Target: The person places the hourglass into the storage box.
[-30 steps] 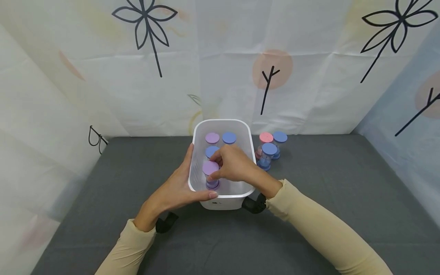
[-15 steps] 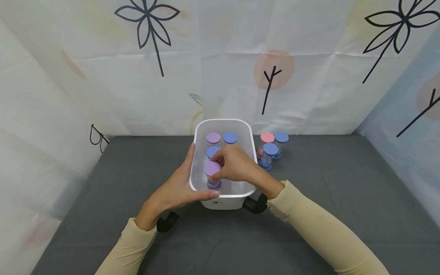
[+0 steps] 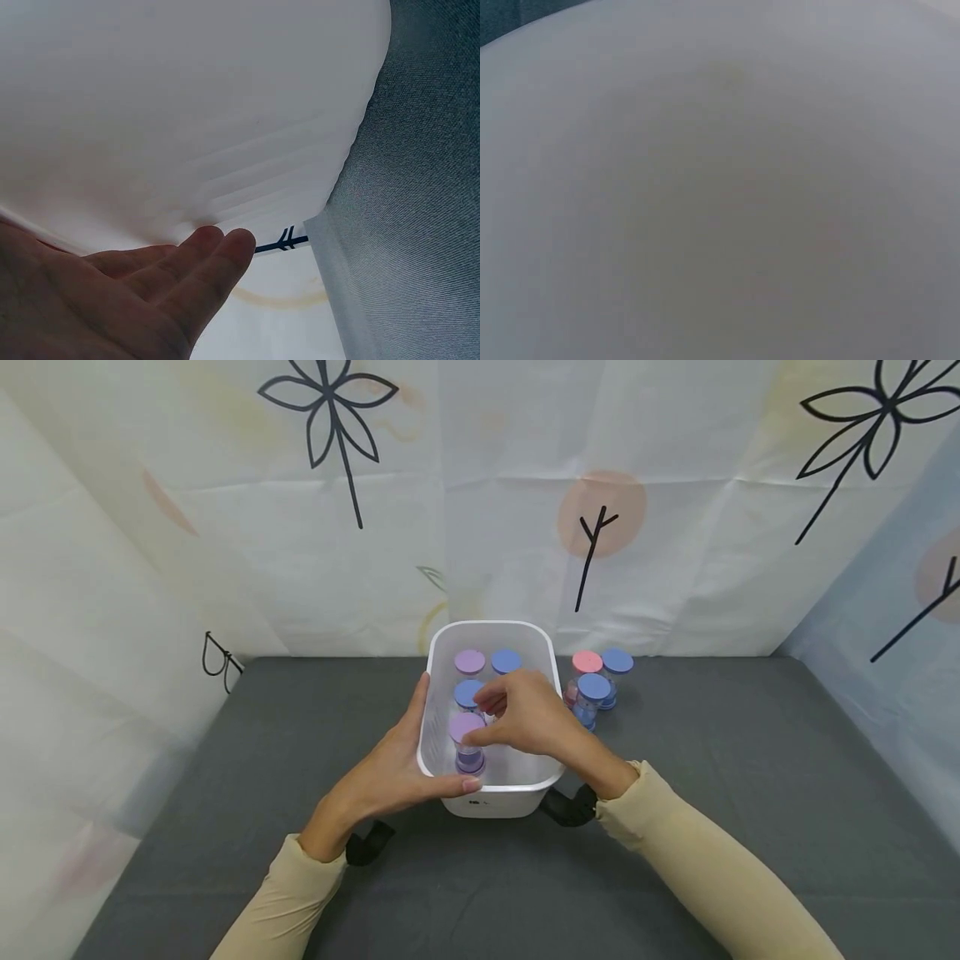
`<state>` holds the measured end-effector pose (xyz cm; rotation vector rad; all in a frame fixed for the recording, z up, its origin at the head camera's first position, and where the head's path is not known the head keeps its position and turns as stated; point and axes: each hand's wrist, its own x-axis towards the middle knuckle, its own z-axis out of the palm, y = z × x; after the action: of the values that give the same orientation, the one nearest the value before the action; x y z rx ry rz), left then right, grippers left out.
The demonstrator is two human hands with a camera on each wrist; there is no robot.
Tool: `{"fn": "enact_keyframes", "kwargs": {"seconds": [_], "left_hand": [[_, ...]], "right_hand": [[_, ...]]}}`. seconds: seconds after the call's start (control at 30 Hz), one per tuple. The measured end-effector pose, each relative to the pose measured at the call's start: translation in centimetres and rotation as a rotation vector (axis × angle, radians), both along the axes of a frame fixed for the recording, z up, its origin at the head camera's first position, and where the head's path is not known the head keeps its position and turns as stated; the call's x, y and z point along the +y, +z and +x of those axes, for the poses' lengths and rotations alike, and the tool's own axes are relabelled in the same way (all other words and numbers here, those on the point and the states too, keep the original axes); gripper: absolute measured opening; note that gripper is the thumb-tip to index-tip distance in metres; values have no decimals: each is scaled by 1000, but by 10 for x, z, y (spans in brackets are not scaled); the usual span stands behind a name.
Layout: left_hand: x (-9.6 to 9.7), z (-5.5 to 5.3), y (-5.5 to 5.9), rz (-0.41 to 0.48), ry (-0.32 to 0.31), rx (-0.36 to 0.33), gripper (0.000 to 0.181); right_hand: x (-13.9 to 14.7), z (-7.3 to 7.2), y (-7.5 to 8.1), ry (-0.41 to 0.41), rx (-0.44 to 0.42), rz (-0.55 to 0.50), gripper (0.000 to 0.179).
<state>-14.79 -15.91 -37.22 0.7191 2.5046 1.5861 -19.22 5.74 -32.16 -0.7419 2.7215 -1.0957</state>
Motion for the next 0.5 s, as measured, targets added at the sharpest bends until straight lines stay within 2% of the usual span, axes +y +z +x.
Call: {"fn": "enact_keyframes", "kwargs": {"seconds": [0.3, 0.5], "left_hand": [[2, -2, 1, 0, 4, 18, 136], [2, -3, 2, 56, -39, 18, 133]], "right_hand": [[22, 8, 5, 4, 18, -189, 46], [42, 20, 7, -5, -15, -333, 52]]}}
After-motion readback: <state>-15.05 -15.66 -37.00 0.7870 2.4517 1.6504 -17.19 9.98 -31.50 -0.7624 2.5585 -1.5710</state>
